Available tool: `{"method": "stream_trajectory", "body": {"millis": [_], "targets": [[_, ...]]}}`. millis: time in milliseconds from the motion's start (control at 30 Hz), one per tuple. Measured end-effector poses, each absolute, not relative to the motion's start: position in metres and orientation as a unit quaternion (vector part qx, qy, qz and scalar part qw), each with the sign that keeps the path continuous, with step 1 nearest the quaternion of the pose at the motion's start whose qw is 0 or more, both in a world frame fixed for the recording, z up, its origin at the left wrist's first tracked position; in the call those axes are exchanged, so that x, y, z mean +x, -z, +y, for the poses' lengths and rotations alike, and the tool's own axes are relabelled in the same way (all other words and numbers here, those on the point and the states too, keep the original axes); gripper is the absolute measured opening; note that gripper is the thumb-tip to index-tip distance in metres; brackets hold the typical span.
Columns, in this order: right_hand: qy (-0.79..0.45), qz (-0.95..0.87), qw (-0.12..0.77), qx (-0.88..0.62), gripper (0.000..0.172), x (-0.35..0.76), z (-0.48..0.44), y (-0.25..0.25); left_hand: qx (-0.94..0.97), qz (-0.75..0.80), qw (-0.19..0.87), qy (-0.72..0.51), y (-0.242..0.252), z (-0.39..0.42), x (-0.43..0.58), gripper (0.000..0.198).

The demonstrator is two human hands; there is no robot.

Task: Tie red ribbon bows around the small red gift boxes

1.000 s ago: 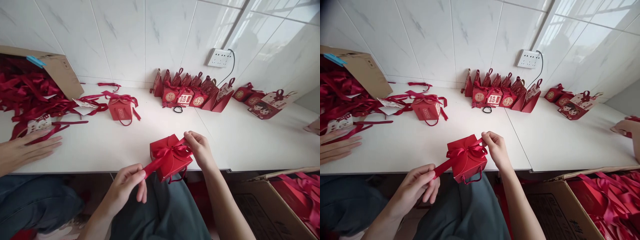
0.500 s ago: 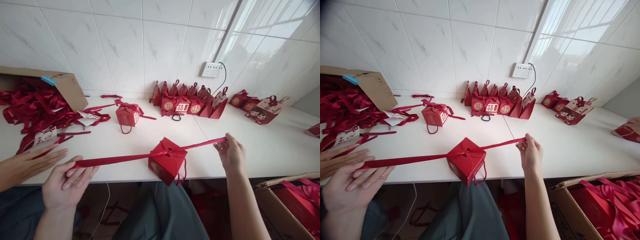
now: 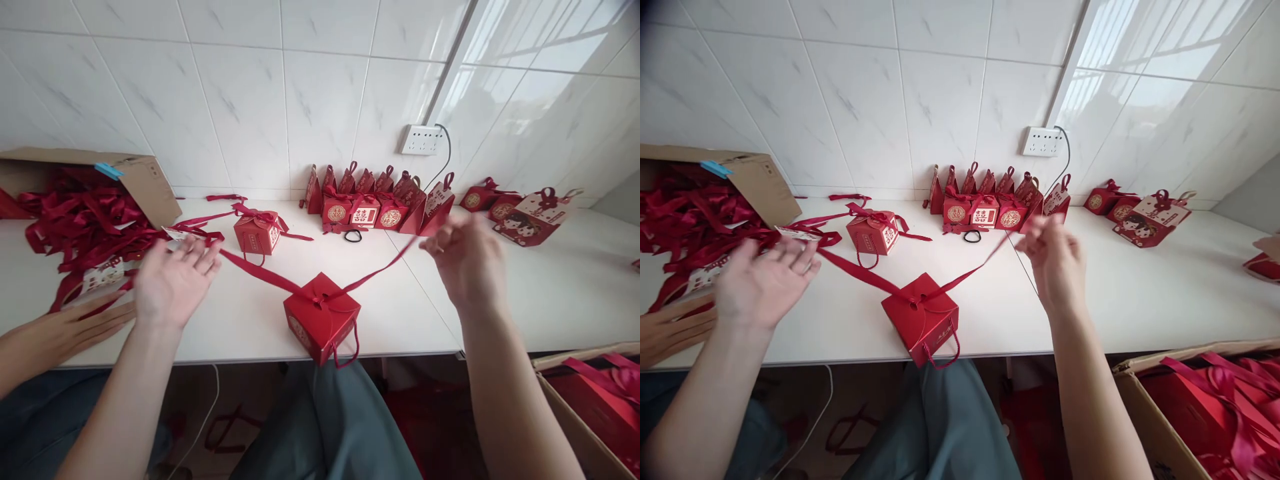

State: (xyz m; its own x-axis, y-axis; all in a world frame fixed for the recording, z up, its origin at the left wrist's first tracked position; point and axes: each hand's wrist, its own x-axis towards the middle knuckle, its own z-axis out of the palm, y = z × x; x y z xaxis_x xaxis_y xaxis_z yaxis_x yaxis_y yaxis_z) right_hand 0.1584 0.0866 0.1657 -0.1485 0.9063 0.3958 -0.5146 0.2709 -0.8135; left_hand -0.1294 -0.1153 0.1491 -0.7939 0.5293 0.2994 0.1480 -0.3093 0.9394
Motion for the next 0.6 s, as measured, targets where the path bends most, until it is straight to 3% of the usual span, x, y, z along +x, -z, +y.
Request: {"method": "stream_trajectory", "body": {"millis": [67,133,200,267,367,600], "targets": [[-0.579,-0.513,0.628,-0.088,0.047,0.158,0.069,-0.193,0.326,0.472,0.091,-0.814,-0.167,-0.107,-0.114,0.032],[-0.541,-0.543,0.641,-0.039,0.038,0.158,0.055,-0.204,0.391,0.436,-0.013,-0.811,-0.174,-0.104,-0.094,0.022],[-0.482,-0.623,0.615,-0.041,0.022,0.154,0.047,-0.197,0.472,0.507,-0.048,-0.719,-0.168,-0.102,-0.074,0.009],[-0.411,-0.758,0.500,-0.083,0.011,0.143,0.045,-0.180,0.563,0.608,-0.027,-0.559,-0.153,-0.097,-0.057,0.008],[-0.274,-0.907,0.301,-0.105,0.011,0.120,0.043,-0.153,0.618,0.679,-0.006,-0.396,-0.127,-0.087,-0.042,0.010],[-0.128,-0.977,0.163,-0.051,0.015,0.097,0.039,-0.145,0.623,0.711,0.028,-0.325,-0.114,-0.082,-0.038,0.007]]}}
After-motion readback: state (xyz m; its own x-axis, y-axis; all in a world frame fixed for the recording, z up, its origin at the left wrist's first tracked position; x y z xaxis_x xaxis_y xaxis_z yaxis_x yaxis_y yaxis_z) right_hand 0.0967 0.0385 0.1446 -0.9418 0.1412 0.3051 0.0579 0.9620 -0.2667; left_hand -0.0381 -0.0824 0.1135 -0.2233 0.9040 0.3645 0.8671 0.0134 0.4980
